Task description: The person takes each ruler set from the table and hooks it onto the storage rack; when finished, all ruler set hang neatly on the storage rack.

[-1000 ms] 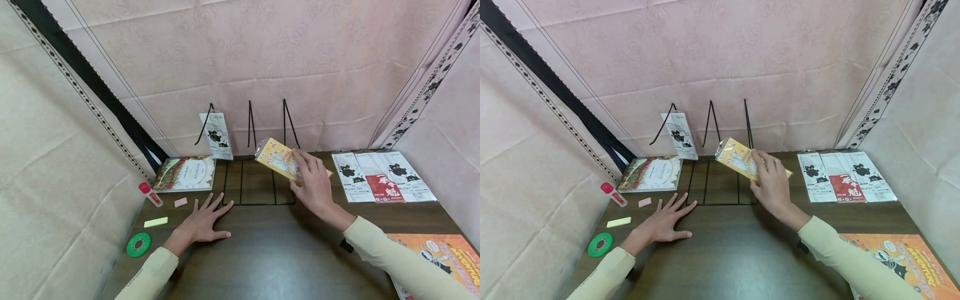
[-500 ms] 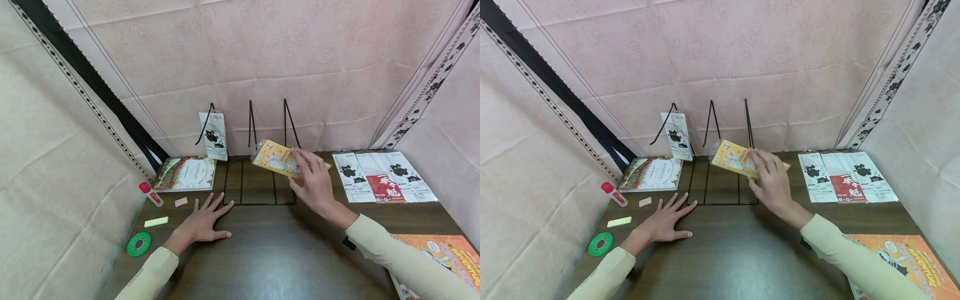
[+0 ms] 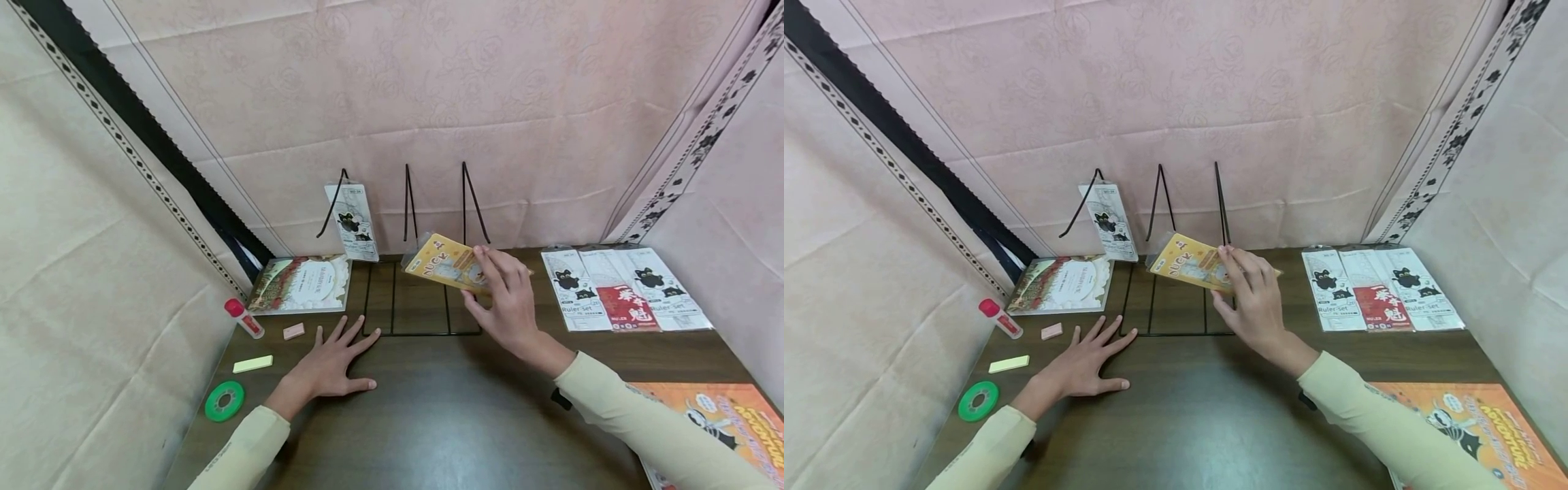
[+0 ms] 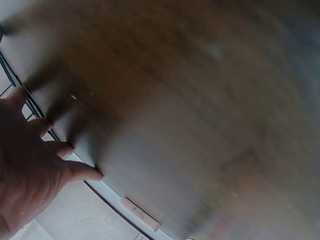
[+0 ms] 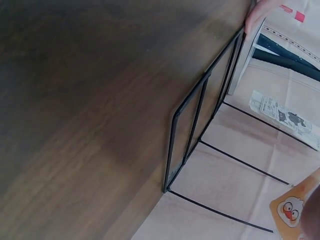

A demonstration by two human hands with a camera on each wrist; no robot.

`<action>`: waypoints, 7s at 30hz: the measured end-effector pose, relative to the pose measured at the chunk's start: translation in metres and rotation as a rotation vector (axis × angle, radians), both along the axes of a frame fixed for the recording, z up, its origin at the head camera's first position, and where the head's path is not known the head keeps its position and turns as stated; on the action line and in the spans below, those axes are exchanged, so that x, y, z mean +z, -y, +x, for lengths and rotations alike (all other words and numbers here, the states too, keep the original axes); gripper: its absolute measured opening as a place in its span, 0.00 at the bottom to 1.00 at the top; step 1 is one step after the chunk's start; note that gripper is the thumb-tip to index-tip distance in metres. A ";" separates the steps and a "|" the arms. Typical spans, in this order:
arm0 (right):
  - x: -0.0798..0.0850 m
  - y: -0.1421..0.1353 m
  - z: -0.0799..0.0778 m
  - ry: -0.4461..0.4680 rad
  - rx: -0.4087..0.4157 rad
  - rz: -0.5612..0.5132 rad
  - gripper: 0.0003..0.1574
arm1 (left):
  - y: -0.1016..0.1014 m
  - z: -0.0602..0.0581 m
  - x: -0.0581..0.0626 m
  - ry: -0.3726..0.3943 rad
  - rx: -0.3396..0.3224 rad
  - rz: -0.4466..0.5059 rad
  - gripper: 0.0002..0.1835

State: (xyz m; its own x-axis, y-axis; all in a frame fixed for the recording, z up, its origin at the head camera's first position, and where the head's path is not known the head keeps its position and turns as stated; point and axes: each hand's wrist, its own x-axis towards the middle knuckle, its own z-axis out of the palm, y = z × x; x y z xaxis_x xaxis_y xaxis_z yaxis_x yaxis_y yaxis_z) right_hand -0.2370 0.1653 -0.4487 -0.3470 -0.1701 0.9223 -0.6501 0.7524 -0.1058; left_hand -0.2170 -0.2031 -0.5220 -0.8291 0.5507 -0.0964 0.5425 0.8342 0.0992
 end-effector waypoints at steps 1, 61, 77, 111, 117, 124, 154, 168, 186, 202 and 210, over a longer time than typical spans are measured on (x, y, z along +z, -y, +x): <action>0.000 0.001 0.000 -0.010 0.001 -0.006 0.53 | 0.000 0.000 0.000 -0.002 0.000 0.002 0.50; -0.001 0.043 -0.060 0.320 -0.168 -0.112 0.65 | -0.001 0.002 0.001 -0.007 -0.011 -0.009 0.50; -0.001 0.071 -0.087 0.391 -0.204 -0.237 0.63 | 0.002 -0.002 -0.004 -0.018 -0.006 -0.010 0.50; 0.009 0.116 -0.120 0.590 -0.350 -0.318 0.71 | 0.001 -0.001 0.001 -0.002 -0.007 0.001 0.49; 0.010 0.122 -0.123 0.640 -0.349 -0.343 0.73 | 0.000 0.000 0.000 -0.009 -0.012 -0.006 0.49; 0.007 0.125 -0.122 0.642 -0.347 -0.342 0.73 | 0.000 0.001 0.000 0.000 -0.007 -0.005 0.49; -0.015 0.063 -0.109 0.624 -0.374 -0.263 0.61 | -0.001 -0.002 -0.001 -0.022 -0.002 -0.022 0.49; -0.038 -0.038 -0.108 0.619 -0.437 -0.214 0.57 | 0.001 0.000 -0.001 -0.013 0.001 -0.018 0.50; -0.053 -0.151 -0.081 0.819 -0.571 -0.233 0.65 | 0.001 -0.001 0.002 0.001 -0.011 -0.028 0.49; -0.061 -0.182 -0.061 1.093 -0.649 -0.049 0.79 | 0.001 -0.001 0.001 -0.009 -0.013 -0.027 0.49; -0.060 -0.182 -0.055 1.173 -0.643 0.014 0.78 | 0.001 -0.001 0.000 -0.004 -0.012 -0.023 0.49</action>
State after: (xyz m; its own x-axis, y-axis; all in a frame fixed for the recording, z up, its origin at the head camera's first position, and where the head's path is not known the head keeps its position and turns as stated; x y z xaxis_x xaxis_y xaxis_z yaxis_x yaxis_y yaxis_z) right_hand -0.2924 0.3468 -0.5086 -0.9490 0.3144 0.0252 0.2871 0.8940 -0.3440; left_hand -0.2178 -0.2042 -0.5221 -0.8227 0.5586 -0.1053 0.5531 0.8294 0.0780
